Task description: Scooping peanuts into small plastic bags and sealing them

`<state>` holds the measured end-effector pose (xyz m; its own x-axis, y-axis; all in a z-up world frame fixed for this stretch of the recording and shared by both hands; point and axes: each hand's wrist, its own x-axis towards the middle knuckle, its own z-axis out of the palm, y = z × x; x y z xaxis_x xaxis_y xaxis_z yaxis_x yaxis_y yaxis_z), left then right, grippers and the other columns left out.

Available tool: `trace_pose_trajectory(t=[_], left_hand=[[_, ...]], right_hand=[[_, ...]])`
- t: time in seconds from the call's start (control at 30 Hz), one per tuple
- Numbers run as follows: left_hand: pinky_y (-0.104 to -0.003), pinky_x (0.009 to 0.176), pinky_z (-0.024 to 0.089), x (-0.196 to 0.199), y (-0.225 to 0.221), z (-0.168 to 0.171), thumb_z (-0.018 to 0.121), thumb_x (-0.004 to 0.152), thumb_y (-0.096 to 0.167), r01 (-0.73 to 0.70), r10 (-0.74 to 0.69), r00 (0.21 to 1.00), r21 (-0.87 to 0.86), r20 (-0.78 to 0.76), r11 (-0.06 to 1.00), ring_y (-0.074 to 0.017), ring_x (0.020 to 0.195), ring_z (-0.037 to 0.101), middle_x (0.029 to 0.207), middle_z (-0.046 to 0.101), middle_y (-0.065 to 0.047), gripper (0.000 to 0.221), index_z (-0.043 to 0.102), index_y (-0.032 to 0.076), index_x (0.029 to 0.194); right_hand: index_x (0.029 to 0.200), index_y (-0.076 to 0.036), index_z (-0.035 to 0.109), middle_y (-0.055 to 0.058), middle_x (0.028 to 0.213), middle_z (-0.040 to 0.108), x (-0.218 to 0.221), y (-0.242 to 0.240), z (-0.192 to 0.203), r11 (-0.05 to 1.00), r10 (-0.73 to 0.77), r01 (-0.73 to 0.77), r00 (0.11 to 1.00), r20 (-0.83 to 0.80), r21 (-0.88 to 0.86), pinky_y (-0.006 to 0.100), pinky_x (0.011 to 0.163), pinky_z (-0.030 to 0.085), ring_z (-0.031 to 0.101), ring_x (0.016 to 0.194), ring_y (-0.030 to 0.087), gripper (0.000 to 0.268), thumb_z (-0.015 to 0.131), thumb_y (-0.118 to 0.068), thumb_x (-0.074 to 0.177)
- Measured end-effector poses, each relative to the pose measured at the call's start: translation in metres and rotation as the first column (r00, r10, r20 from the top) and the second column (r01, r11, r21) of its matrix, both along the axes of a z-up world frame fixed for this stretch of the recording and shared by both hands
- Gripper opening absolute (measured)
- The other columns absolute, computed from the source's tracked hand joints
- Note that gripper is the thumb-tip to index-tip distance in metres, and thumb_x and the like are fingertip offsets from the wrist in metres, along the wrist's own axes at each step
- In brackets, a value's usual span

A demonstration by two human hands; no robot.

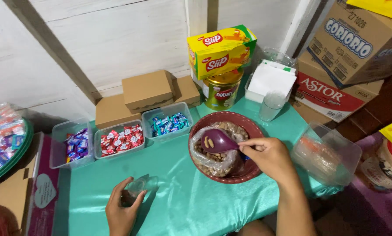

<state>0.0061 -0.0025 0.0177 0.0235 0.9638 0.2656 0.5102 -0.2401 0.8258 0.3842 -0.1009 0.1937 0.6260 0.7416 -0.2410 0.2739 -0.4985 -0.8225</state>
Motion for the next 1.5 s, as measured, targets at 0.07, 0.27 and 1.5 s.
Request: trace_pose_trajectory(t=[0.07,0.27,1.5], left_hand=[[-0.026,0.069,0.052,-0.002,0.002,-0.006,0.090,0.073,0.019,0.002,-0.002,1.000,0.015,-0.006,1.000,-0.0130,0.071,0.057,0.114,0.073,0.000,0.054,0.073,0.013,0.123],[-0.023,0.067,0.050,-0.007,0.008,-0.024,0.095,0.068,0.025,0.037,-0.039,0.998,0.050,0.042,0.998,-0.0091,0.068,0.057,0.103,0.075,0.005,0.062,0.073,0.019,0.125],[-0.026,0.074,0.054,-0.010,0.006,0.003,0.091,0.075,0.030,0.111,-0.105,0.982,-0.024,0.157,0.994,-0.0097,0.073,0.063,0.115,0.071,0.004,0.059,0.068,0.022,0.129]], right_hand=[[0.096,-0.013,0.090,0.000,0.079,0.073,-0.005,-0.004,0.009,1.000,-0.003,0.003,0.999,0.034,-0.013,0.023,0.067,0.040,0.057,0.073,0.007,0.018,0.078,-0.021,0.085],[0.086,-0.015,0.088,-0.004,0.068,0.064,-0.033,0.000,0.003,0.998,0.043,-0.049,0.979,0.200,0.027,0.024,0.067,0.039,0.054,0.068,0.006,0.013,0.077,-0.021,0.082],[0.104,-0.010,0.081,0.002,0.092,0.080,-0.109,0.022,-0.038,0.906,0.295,-0.369,0.903,0.313,0.208,0.020,0.081,0.053,0.069,0.081,0.008,0.026,0.086,-0.015,0.079]])
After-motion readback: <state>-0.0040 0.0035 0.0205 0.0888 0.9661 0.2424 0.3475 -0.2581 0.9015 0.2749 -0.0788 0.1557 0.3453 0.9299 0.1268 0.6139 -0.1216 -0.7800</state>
